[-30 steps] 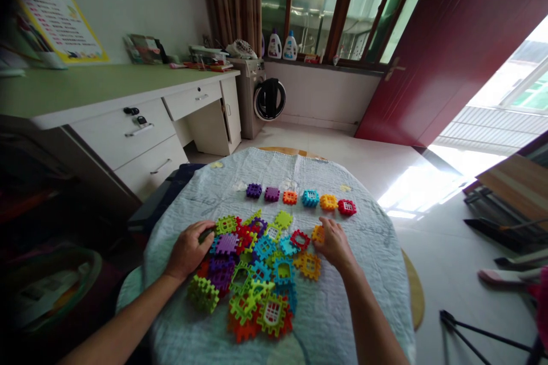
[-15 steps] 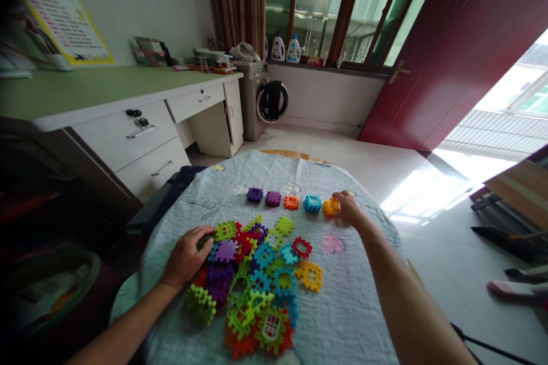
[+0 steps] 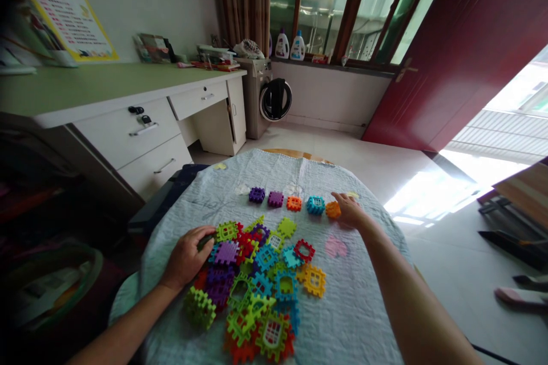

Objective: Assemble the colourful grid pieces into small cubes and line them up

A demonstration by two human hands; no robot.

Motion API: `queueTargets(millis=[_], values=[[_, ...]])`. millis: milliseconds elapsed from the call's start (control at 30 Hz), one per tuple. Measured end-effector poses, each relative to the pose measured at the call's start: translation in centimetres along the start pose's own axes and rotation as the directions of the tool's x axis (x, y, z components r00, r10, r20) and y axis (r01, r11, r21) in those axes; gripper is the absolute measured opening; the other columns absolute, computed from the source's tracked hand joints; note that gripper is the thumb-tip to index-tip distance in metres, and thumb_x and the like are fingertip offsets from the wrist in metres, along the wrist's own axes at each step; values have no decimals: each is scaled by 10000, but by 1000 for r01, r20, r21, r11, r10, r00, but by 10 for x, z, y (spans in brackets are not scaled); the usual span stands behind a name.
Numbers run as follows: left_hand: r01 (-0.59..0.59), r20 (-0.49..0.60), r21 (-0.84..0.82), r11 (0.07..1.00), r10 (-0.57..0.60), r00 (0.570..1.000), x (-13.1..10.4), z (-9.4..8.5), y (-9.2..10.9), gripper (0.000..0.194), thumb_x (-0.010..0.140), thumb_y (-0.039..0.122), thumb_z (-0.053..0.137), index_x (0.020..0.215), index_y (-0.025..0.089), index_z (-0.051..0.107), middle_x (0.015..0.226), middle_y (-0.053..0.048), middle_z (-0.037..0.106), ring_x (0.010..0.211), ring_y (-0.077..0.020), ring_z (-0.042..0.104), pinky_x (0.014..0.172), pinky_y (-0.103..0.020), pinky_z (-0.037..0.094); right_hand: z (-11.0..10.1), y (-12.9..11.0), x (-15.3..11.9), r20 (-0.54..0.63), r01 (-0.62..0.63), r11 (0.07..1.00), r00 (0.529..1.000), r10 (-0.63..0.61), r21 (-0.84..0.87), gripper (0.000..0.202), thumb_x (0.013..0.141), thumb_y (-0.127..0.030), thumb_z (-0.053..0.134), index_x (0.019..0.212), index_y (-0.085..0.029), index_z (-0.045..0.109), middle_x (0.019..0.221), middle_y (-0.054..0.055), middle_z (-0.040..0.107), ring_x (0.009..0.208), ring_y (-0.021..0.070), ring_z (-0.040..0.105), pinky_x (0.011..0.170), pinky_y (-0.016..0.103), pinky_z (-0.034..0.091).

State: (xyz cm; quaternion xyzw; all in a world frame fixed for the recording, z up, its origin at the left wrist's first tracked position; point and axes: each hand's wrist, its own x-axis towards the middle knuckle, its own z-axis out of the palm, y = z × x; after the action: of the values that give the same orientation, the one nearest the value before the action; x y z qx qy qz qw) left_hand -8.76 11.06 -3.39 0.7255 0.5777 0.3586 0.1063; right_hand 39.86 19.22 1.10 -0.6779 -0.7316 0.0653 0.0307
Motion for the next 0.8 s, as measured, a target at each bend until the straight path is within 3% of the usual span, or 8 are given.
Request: queueTargets(millis=[167,333,500,667,800], values=[[-4,-3,3,1000,4,1000,0,0,0,230,823,319,511,946,205,668,1028,-74,713,1004,-249,645,950,-421,507,1,-2,4,41,1,998,999,1,-61,795,634,-272,730,1386,-194,484,1300,160,571,1146,351,533,908,419,415],[-12,-7,9,1000,12,1000,0,-1,1,239,824,314,508,952,197,672,1021,-77,714,992,-247,648,942,-420,510,0,-4,11,93,61,996,994,-55,-66,526,646,-278,721,1156,-174,638,1130,126,655,996,285,614,829,337,432],[-18,1,20,1000,18,1000,0,-1,0,239,833,313,507,959,191,669,1021,-80,712,995,-246,644,943,-420,505,-1,-4,20,128,82,993,989,-71,-80,425,613,-231,725,1028,-171,660,995,92,683,894,229,632,768,283,425],[-25,-9,17,1000,25,1000,-1,0,-1,234,834,309,512,959,190,669,1022,-75,712,996,-243,644,936,-414,509,-1,-6,26,145,86,991,987,-70,-106,421,591,-179,720,1009,-174,674,996,99,691,879,230,642,742,279,424],[-21,-13,20,1000,21,1000,-1,0,-1,235,833,311,513,960,188,668,1020,-73,713,992,-242,645,935,-414,509,0,-7,27,145,83,990,987,-66,-115,553,572,-179,741,1119,-191,657,1058,107,693,928,246,647,750,285,437]])
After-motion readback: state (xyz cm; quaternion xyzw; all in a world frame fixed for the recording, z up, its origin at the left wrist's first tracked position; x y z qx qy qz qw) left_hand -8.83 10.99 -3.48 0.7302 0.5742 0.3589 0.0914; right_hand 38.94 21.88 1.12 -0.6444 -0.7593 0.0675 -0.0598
